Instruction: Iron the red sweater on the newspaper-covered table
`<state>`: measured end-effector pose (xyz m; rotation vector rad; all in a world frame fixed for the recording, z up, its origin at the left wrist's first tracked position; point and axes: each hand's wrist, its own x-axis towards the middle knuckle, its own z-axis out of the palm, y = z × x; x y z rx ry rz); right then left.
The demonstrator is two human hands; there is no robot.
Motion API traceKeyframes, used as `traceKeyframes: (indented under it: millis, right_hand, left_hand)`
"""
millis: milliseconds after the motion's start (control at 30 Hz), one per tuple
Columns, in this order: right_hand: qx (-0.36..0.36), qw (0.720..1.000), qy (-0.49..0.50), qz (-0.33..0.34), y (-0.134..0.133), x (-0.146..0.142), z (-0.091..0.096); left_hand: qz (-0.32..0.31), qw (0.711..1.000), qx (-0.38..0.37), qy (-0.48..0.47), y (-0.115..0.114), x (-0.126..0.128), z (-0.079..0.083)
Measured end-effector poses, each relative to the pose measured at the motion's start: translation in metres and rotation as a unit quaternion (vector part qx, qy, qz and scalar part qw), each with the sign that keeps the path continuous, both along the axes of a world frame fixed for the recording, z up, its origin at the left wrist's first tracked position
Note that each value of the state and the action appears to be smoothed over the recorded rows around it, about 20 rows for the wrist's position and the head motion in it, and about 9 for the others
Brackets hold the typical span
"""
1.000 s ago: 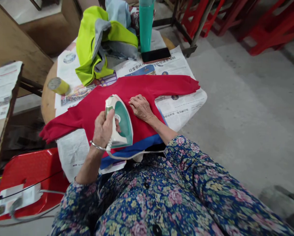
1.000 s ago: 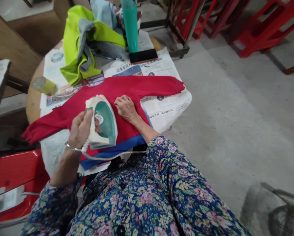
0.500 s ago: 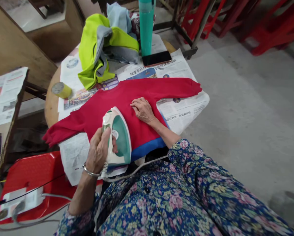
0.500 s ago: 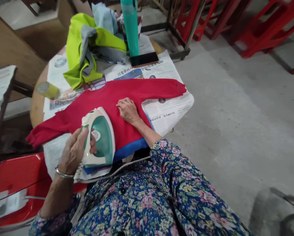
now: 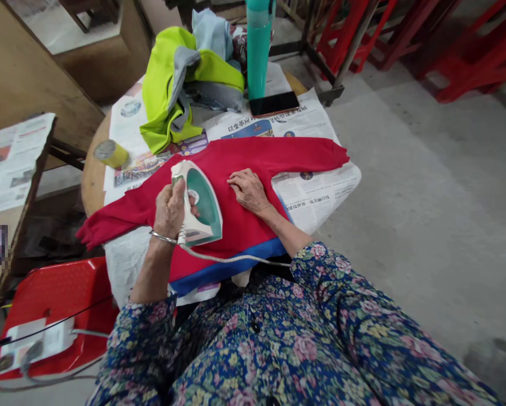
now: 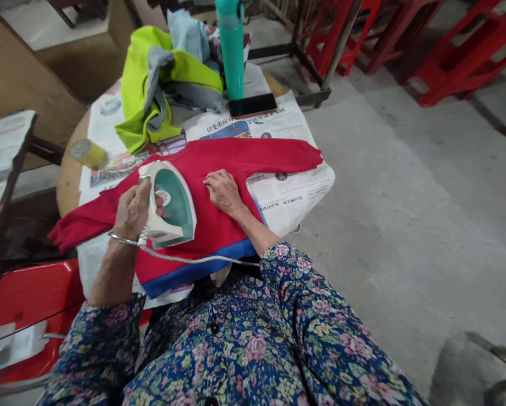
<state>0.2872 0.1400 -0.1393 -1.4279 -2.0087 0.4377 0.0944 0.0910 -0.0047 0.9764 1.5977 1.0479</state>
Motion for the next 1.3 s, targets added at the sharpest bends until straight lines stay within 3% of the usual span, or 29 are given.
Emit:
traceKeyframes:
  millis: [100,233,367,467,567,733,867,967,1100,1300]
  right_hand:
    - [0.005,1.000,-0.011,-0.002,0.000,-0.001,0.001]
    - [0.018,1.000,-0.001,-0.001,0.000,-0.002,-0.001]
    - [0.024,1.000,0.002,0.005,-0.002,0.000,-0.002]
    - [0.021,1.000,-0.002,0.007,-0.003,0.001,0.000]
    - [0.015,1.000,-0.004,0.007,-0.004,0.001,0.001]
    - [0.024,1.000,-0.004,0.006,-0.005,0.001,0.000]
    - [0.023,1.000,-0.020,0.005,-0.005,0.002,0.002]
    - [0.016,0.999,-0.032,0.006,-0.004,0.001,0.003]
    - [0.022,0.999,-0.027,0.014,-0.004,0.000,0.002]
    - [0.006,0.998,-0.064,0.018,-0.009,0.002,0.007]
  left_hand:
    - [0.034,0.999,0.003,0.024,-0.009,-0.019,0.006]
    - [0.038,0.998,0.011,0.038,-0.047,-0.044,0.006]
    - [-0.020,0.997,0.000,0.072,-0.086,-0.049,0.004]
    - [-0.081,0.994,-0.003,0.070,-0.097,-0.038,0.005]
    - [-0.107,0.994,-0.012,0.033,-0.087,-0.023,0.003]
    - [-0.108,0.994,-0.001,-0.004,-0.041,-0.009,-0.001]
    - [-0.031,0.999,-0.007,0.001,-0.003,-0.018,0.004]
    - [0.059,0.998,-0.002,0.037,0.011,-0.037,0.010]
    - [0.109,0.993,0.005,0.037,0.003,-0.059,0.014]
    - [0.058,0.998,0.009,0.036,-0.032,-0.068,0.005]
